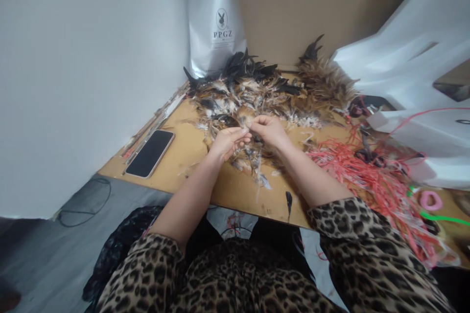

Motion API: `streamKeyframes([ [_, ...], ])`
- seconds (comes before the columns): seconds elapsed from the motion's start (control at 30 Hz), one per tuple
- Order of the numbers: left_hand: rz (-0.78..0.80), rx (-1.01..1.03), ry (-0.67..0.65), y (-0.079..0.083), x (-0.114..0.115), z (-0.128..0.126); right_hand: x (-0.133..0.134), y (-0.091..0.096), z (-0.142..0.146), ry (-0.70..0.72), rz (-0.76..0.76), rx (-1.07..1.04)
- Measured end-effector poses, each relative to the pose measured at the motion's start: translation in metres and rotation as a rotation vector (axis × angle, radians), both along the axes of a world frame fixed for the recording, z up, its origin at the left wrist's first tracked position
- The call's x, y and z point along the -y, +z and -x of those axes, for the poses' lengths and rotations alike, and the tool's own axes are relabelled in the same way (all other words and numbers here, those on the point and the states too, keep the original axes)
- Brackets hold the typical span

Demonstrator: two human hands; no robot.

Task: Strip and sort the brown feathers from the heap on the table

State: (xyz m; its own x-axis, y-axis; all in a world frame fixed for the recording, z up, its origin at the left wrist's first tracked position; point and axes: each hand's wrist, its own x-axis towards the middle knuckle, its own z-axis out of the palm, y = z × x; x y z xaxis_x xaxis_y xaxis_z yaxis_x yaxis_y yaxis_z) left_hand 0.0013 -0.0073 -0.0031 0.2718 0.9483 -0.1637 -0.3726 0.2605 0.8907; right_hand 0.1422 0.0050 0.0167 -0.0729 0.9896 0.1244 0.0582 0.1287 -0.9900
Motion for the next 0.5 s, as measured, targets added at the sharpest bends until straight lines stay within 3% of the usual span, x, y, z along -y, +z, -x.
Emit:
streamKeyframes([
  [0.17,-0.125,-0.147,-0.026,0.000,0.001,0.001,0.001,0.002,0.003,0.000,0.073,-0.122],
  [0.3,-0.208,-0.283,-0.144,0.004,0.006,0.003,-0.008,0.006,-0.007,-0.104,0.130,-0.314],
  [0.4,-0.175,-0.206,-0.176,0.007,0.005,0.008,-0.017,0.008,-0.024,-0.183,0.146,-0.343],
  [0.5,-0.102,0.043,-0.013,0.008,-0.002,0.014,-0.023,0.005,-0.043,-0.156,0.102,-0.164],
])
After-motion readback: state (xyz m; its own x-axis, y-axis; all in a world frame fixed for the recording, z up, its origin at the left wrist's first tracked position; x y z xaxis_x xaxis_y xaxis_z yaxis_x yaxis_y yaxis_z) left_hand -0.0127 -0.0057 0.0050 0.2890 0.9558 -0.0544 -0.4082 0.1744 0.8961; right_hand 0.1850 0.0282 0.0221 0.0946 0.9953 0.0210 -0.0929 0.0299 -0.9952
